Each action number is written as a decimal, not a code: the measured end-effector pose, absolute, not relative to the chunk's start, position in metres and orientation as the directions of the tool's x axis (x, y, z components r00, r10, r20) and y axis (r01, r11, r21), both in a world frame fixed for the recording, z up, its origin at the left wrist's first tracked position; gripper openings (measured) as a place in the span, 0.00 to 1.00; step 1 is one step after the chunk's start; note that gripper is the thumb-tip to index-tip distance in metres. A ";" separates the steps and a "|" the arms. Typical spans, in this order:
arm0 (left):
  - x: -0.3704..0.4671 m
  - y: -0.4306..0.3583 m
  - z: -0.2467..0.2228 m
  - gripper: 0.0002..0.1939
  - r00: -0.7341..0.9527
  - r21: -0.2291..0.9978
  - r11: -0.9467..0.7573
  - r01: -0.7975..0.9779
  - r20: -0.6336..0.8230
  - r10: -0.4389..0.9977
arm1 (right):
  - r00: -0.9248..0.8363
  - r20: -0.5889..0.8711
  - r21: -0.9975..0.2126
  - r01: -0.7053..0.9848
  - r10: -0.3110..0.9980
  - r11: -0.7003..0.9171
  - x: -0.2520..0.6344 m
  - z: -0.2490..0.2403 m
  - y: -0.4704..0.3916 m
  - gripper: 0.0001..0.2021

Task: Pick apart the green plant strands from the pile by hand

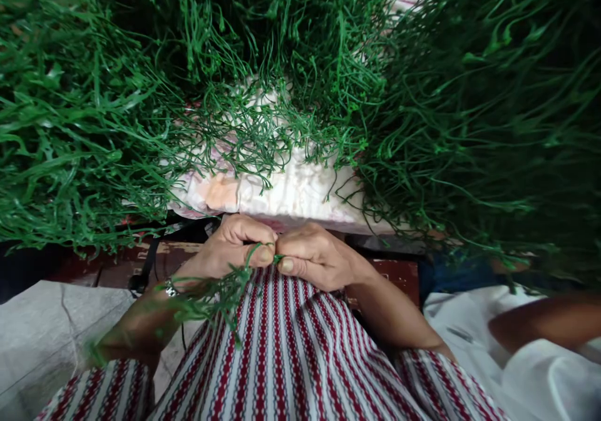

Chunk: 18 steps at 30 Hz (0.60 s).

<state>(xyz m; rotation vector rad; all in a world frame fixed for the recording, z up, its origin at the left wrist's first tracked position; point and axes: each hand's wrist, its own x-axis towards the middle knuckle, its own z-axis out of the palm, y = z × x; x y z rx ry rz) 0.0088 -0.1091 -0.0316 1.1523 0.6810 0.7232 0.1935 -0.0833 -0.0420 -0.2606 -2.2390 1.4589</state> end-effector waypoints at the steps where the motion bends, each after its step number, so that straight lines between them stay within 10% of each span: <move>1: 0.011 -0.111 -0.033 0.19 0.569 0.934 0.274 -0.230 -0.100 0.816 | -0.867 0.287 -0.923 -0.136 0.408 0.360 0.193 -0.045 -0.083 0.18; 9: 0.027 -0.124 -0.046 0.10 0.491 0.723 0.422 -0.547 -0.131 0.861 | -0.735 0.294 -0.942 -0.330 0.611 0.056 0.189 -0.064 -0.092 0.19; 18: 0.025 -0.116 -0.037 0.15 0.258 0.726 0.178 -0.664 -0.001 0.966 | -0.645 0.396 -0.857 -0.515 0.654 0.011 0.188 -0.059 -0.100 0.17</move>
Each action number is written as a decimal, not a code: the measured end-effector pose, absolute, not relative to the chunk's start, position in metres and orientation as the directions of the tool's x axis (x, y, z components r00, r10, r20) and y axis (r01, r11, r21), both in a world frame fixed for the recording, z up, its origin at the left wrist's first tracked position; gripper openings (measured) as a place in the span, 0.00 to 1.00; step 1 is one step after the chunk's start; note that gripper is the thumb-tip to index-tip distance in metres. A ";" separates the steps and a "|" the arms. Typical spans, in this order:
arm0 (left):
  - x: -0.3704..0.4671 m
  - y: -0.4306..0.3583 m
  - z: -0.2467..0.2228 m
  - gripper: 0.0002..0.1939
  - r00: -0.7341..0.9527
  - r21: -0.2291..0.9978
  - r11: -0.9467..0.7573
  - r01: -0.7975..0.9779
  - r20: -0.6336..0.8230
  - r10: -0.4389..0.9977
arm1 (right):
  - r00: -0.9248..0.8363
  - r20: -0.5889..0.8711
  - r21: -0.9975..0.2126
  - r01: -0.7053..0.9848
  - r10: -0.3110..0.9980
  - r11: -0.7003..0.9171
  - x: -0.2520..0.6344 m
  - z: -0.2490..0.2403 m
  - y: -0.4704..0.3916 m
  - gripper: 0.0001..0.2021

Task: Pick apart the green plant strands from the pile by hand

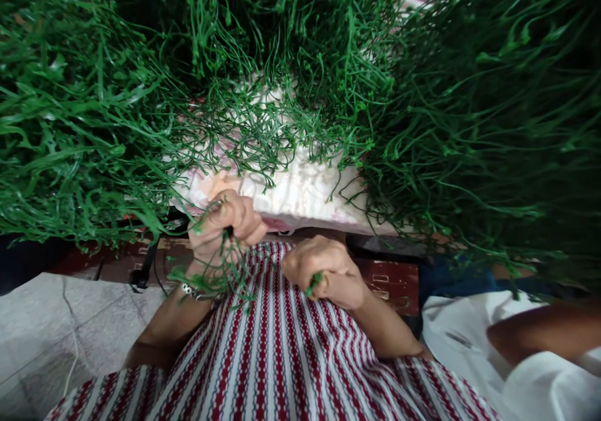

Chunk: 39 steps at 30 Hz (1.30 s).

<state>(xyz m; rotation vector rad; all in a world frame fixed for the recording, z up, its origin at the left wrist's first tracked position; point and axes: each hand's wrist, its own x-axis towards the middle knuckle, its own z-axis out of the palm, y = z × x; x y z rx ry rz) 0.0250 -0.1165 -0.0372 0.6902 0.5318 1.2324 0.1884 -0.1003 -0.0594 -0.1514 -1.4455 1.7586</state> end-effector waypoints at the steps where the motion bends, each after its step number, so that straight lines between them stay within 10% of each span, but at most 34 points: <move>1: 0.024 -0.116 -0.035 0.14 0.261 0.760 0.165 -0.629 0.006 0.965 | -0.636 0.388 -0.877 -0.476 0.667 0.057 0.192 -0.058 -0.098 0.16; 8: 0.028 -0.108 -0.031 0.12 0.121 0.943 0.108 -0.315 -0.073 0.990 | -0.493 0.227 -0.949 0.082 0.840 0.305 0.212 -0.040 -0.087 0.09; 18: 0.055 -0.101 -0.032 0.14 0.058 0.997 0.050 -0.061 -0.047 0.997 | -0.403 0.179 -0.882 0.339 0.897 0.328 0.184 -0.052 -0.095 0.13; 26: 0.056 -0.105 -0.033 0.20 0.255 0.992 0.110 -0.059 -0.091 0.963 | -0.377 0.242 -0.875 0.313 0.894 0.369 0.187 -0.056 -0.103 0.03; 32: 0.048 -0.107 -0.034 0.23 0.245 0.982 0.162 -0.094 -0.135 0.960 | -0.356 0.036 -0.984 0.151 0.934 0.096 0.195 -0.054 -0.100 0.06; 39: 0.046 -0.119 -0.030 0.05 0.126 0.947 -0.078 0.313 0.040 0.991 | -0.361 -0.156 -0.977 -0.081 0.920 -0.197 0.202 -0.057 -0.094 0.11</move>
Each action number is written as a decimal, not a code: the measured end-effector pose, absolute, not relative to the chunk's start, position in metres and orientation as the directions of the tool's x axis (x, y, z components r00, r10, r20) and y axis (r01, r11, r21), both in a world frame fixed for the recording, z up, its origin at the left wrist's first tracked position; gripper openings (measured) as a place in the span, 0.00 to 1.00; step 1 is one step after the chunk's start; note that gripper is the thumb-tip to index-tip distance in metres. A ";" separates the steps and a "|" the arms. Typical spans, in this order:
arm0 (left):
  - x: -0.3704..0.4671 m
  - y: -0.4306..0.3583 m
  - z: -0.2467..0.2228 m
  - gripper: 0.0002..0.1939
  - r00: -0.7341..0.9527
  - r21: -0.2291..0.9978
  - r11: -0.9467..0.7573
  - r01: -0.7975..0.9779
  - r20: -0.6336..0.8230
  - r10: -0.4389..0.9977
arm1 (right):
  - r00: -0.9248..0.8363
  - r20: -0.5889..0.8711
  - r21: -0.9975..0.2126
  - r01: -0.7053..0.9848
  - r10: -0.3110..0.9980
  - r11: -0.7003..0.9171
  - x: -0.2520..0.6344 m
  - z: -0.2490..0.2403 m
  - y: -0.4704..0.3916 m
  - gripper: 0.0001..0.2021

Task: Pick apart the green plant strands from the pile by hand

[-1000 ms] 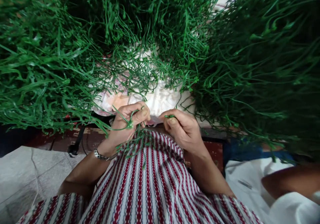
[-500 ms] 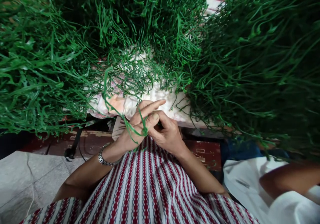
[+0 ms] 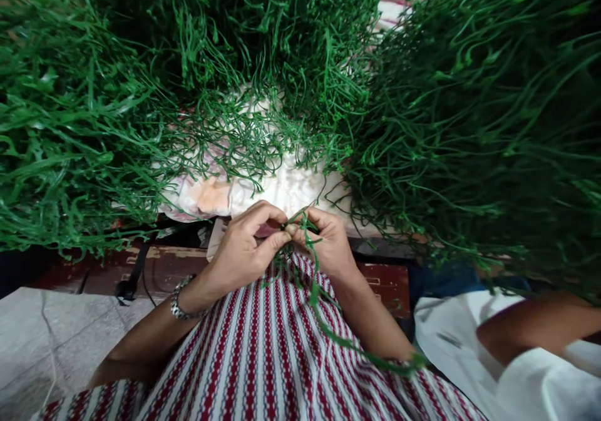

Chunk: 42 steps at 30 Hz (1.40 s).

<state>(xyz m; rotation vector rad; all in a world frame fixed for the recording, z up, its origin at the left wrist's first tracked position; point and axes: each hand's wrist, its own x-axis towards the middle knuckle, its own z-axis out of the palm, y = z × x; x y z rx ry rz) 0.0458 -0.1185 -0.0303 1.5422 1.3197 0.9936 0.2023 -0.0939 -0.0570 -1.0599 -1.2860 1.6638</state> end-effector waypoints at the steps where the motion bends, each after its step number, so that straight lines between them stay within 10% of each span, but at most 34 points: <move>1: 0.046 -0.118 -0.031 0.04 0.129 0.953 -0.044 0.300 0.005 0.992 | -0.380 -0.172 -0.971 -0.090 0.909 -0.222 0.203 -0.059 -0.093 0.12; 20: 0.038 -0.117 -0.041 0.05 0.037 0.972 0.235 -0.013 -0.235 0.971 | -0.588 0.004 -0.882 0.380 0.809 0.280 0.199 -0.050 -0.089 0.14; 30: 0.022 -0.122 -0.049 0.06 0.185 0.939 0.334 -0.077 -0.316 0.931 | -0.657 0.063 -0.985 0.082 0.751 0.154 0.203 -0.053 -0.093 0.09; 42: 0.032 -0.119 -0.052 0.07 0.141 0.987 0.158 -0.039 -0.151 0.978 | -0.730 0.004 -0.989 0.098 0.683 0.111 0.199 -0.057 -0.092 0.09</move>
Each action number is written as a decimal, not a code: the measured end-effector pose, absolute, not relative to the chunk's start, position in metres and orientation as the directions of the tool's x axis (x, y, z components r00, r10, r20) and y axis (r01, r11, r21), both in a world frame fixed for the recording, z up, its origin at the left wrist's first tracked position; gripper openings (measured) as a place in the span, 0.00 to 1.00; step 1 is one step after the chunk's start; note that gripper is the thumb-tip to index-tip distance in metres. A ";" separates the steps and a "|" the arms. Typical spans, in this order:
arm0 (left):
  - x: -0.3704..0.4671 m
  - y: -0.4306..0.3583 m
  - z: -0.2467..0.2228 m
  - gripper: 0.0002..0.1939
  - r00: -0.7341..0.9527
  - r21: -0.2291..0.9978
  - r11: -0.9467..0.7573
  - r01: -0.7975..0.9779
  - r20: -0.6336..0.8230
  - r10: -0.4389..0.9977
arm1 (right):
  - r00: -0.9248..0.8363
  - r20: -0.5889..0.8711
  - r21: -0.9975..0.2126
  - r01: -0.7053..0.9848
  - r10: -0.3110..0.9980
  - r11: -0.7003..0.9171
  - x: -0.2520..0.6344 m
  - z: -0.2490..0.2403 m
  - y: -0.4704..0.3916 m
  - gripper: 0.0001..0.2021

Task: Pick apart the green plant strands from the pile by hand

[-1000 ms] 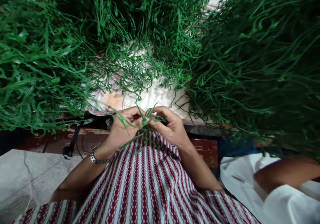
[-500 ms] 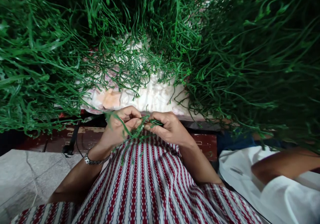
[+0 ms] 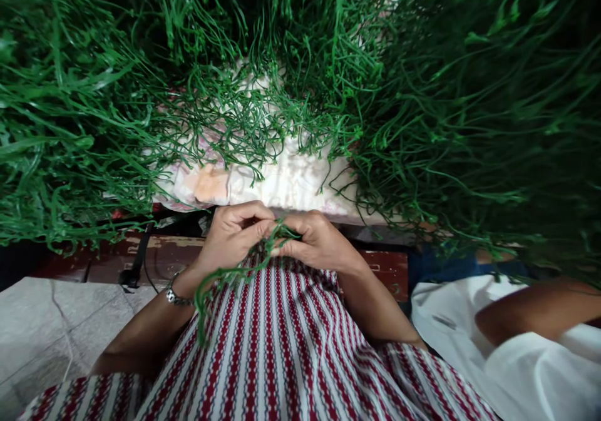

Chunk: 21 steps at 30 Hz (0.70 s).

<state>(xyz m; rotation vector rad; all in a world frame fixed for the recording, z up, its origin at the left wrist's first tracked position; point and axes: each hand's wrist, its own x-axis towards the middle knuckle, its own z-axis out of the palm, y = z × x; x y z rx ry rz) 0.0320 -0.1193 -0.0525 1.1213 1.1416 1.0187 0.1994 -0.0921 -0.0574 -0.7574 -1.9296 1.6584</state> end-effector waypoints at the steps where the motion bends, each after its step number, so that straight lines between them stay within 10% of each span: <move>1: 0.034 -0.120 -0.055 0.06 0.095 0.984 0.130 -0.120 -0.118 0.988 | -0.726 -0.005 -0.996 0.061 0.687 0.058 0.197 -0.058 -0.092 0.09; 11: 0.049 -0.116 -0.048 0.04 -0.129 0.815 0.120 -0.567 -0.232 0.964 | -0.609 -0.067 -0.956 -0.189 0.791 -0.226 0.176 -0.072 -0.096 0.13; 21: 0.044 -0.113 -0.035 0.11 0.128 0.672 0.320 -0.668 -0.320 0.939 | -0.678 0.124 -0.988 -0.150 0.725 0.029 0.182 -0.072 -0.088 0.14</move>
